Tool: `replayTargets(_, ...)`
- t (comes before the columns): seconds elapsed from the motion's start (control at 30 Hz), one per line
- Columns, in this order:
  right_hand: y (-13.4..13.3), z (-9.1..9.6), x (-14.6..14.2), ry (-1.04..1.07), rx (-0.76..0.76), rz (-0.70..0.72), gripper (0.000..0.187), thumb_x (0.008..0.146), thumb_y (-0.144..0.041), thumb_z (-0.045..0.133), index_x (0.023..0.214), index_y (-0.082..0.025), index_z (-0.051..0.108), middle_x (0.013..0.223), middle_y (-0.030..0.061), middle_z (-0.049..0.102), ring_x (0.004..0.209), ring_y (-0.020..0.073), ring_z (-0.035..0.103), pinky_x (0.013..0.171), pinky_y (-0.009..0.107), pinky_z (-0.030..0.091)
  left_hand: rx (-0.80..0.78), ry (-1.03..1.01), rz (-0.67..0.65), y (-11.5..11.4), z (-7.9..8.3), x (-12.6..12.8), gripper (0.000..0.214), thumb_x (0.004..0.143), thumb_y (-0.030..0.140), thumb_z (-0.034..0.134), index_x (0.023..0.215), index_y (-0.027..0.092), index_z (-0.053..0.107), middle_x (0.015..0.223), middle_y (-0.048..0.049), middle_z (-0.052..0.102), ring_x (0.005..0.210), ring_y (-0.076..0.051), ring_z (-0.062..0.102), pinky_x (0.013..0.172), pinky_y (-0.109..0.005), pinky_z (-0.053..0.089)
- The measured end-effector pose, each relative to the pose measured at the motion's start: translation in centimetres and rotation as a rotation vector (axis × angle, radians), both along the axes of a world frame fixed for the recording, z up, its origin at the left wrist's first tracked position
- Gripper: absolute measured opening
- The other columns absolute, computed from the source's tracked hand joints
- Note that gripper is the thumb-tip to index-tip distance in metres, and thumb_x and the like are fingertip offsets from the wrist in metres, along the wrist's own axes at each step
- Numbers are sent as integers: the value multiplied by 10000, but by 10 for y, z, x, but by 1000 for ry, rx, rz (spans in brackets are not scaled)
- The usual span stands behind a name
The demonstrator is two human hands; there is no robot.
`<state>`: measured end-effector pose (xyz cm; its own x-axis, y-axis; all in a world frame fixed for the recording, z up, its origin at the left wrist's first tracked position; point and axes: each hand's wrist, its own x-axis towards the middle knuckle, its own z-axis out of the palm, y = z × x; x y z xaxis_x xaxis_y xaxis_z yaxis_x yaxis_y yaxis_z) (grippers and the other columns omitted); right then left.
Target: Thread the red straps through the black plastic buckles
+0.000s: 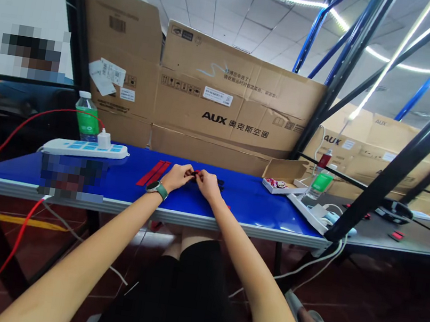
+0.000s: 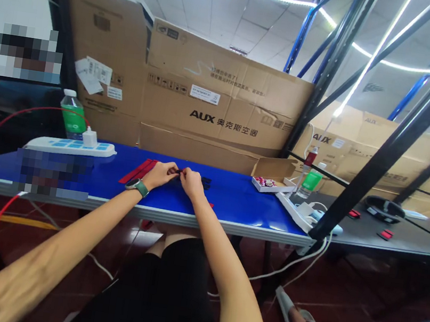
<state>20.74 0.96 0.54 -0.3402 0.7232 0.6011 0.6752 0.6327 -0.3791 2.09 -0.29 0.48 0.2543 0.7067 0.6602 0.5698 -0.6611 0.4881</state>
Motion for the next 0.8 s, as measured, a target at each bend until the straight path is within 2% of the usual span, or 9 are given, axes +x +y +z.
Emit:
replayTargets(0.1,2,-1,1,200,-112,79,214,944,-370,596,1081,-211,640,808,10,713,722,173,659,728,256,472,45,48,-16,-3,2,1,56,846,207,608,875,201,655,789,-24,734,719,-174,689,676,-262,522)
replayTargets(0.23,10,-3,2,230,-257,233,345,1015,-426,419,945,-206,675,798,3,694,718,156,628,786,272,489,114,125,-37,-6,6,1,106,858,187,584,903,210,677,869,-29,742,792,-188,680,749,-286,507)
replayTargets(0.4,22,-4,4,402,-262,328,299,902,-449,588,966,-180,703,977,45,735,920,187,657,901,299,494,181,123,-27,-6,7,0,161,873,172,573,947,209,711,929,-46,736,879,-204,668,824,-311,503)
replayTargets(0.63,14,0,6,665,-413,361,393,734,-501,758,957,-184,690,851,36,731,770,171,677,729,280,549,183,91,-47,-4,7,0,160,894,193,593,948,220,742,924,-45,739,899,-200,671,884,-321,508)
replayTargets(0.7,9,3,6,693,-417,339,404,725,-512,761,952,-184,694,809,30,719,729,167,673,684,271,551,166,76,-38,-5,7,0,167,897,195,585,951,222,741,940,-46,744,914,-203,672,898,-327,507)
replayTargets(0.8,4,6,5,714,-400,339,409,746,-521,736,971,-181,719,804,34,718,732,171,677,698,278,569,171,62,-25,-6,9,0,189,908,202,570,974,226,745,952,-50,743,929,-205,671,904,-326,508)
